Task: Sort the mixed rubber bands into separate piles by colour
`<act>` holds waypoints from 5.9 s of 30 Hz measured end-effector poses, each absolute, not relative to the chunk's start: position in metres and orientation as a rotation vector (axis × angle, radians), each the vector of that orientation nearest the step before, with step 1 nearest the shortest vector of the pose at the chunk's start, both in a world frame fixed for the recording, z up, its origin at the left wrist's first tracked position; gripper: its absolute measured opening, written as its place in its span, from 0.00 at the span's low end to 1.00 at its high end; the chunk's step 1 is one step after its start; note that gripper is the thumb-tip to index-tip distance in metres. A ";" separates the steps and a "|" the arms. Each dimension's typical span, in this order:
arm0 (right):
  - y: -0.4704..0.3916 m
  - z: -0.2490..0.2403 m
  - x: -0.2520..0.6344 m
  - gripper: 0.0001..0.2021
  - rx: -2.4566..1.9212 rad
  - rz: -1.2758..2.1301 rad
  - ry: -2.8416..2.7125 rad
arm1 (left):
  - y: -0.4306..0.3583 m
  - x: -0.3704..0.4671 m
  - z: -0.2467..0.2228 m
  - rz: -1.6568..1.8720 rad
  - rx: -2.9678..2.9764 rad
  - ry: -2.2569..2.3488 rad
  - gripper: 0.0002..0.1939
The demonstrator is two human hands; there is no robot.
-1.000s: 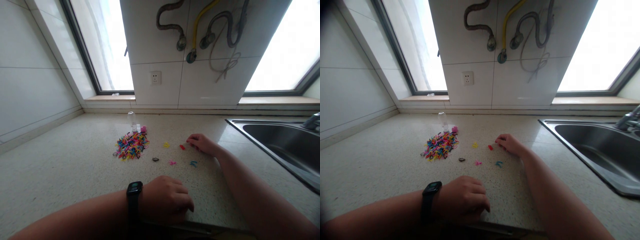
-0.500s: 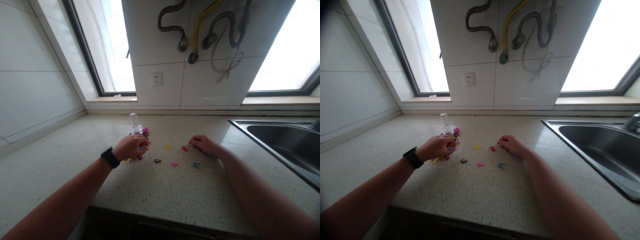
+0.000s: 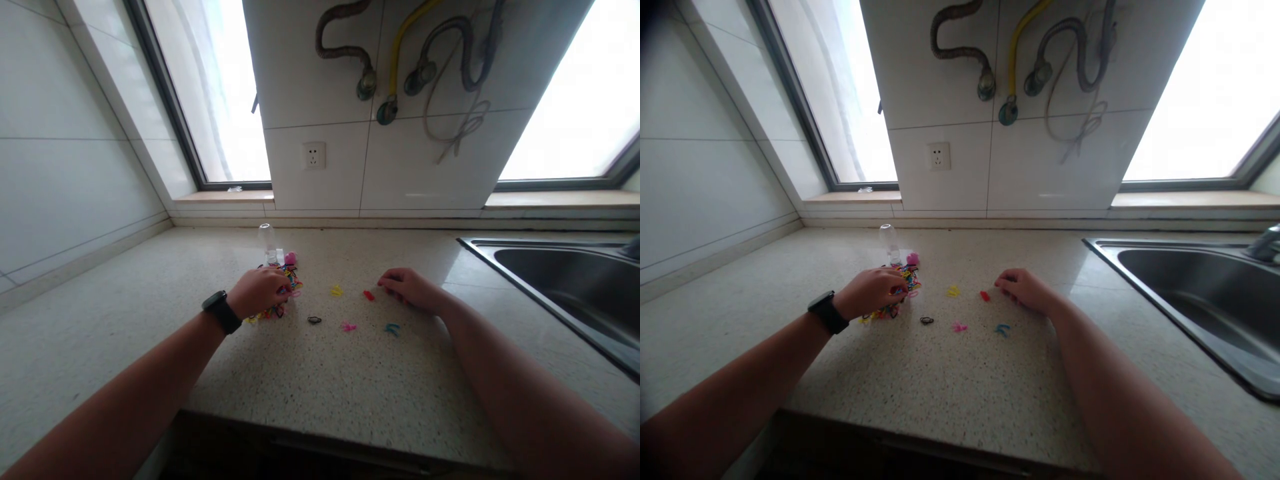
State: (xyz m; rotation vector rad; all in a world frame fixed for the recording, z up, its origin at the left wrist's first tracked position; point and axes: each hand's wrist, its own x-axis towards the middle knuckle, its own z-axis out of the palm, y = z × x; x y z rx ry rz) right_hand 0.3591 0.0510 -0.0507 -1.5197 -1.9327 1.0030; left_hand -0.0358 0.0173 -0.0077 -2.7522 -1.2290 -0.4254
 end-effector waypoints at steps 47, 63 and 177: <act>0.050 -0.050 0.360 0.19 -1.521 0.993 -1.951 | -0.012 -0.001 -0.008 -0.370 -3.196 -0.893 0.10; 0.052 -0.051 0.361 0.19 -1.545 0.974 -1.948 | -0.009 -0.002 -0.010 -0.454 -3.233 -0.859 0.06; 0.028 -0.004 0.220 0.08 -1.129 0.207 -2.580 | -0.092 0.070 -0.042 -0.532 -3.274 -0.188 0.11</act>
